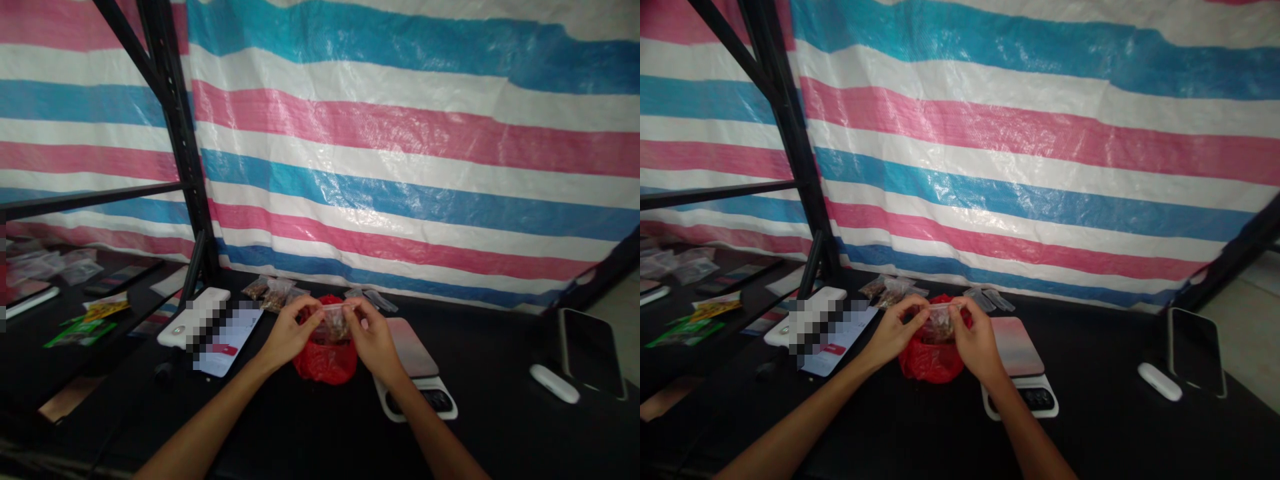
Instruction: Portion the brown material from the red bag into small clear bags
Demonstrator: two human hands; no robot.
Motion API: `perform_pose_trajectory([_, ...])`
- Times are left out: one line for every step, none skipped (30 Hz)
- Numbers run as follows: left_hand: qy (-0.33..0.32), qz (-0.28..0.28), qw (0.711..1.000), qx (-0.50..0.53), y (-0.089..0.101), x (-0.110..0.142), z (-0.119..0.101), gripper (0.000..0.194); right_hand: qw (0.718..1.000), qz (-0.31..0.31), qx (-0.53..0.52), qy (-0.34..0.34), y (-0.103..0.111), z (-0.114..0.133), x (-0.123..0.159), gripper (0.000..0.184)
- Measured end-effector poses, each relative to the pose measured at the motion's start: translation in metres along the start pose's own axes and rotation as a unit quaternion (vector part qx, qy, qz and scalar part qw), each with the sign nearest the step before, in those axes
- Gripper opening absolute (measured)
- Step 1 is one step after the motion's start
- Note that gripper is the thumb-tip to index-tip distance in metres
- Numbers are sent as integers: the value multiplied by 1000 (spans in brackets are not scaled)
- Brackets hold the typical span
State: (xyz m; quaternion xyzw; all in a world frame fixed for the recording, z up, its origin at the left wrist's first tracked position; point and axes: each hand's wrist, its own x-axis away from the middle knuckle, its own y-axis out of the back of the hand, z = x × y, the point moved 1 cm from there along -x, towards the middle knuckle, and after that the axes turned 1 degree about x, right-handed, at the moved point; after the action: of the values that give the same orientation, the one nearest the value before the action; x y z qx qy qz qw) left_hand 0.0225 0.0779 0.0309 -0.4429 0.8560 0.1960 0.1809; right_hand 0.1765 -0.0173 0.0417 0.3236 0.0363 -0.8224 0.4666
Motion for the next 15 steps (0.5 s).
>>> perform_pose_trajectory([10,-8,1000,5,0,0,0,24,1000,-21,2,-12,5,-1,-3,29])
perform_pose_trajectory([18,-20,1000,7,-1,0,0,26,998,-48,15,-24,13,-3,-5,31])
perform_pose_trajectory([22,-32,999,6,0,0,1,27,996,-72,43,-34,21,-5,-8,33])
perform_pose_trajectory([23,-42,999,0,0,0,1,27,991,-92,84,-43,31,-8,-11,35])
perform_pose_trajectory([20,-50,999,-9,0,0,2,27,985,-96,136,-56,41,-11,-13,37])
perform_pose_trajectory([15,-55,998,-20,1,0,3,27,975,-80,196,-69,51,-16,-15,38])
perform_pose_trajectory([10,-59,998,-29,1,-1,4,27,960,-44,265,-77,60,-20,-16,38])
perform_pose_trajectory([7,-62,997,-37,1,-1,5,28,941,6,329,-73,68,-25,-17,36])
perform_pose_trajectory([6,-62,997,-44,1,-1,6,29,932,25,354,-70,75,-30,-17,30])
perform_pose_trajectory([4,-61,997,-49,1,-2,6,29,925,37,373,-66,80,-34,-18,24])
perform_pose_trajectory([2,-61,997,-52,1,-2,7,29,919,39,388,-61,84,-37,-18,19])
perform_pose_trajectory([-1,-61,997,-54,1,-2,7,29,916,30,397,-58,87,-40,-18,17])
perform_pose_trajectory([-3,-61,997,-56,0,-2,7,29,911,19,407,-56,89,-41,-19,20])
perform_pose_trajectory([-6,-60,997,-58,0,-2,6,29,907,4,417,-55,91,-41,-20,24])
perform_pose_trajectory([-9,-60,996,-61,0,-2,6,29,904,-8,425,-54,92,-40,-21,27])
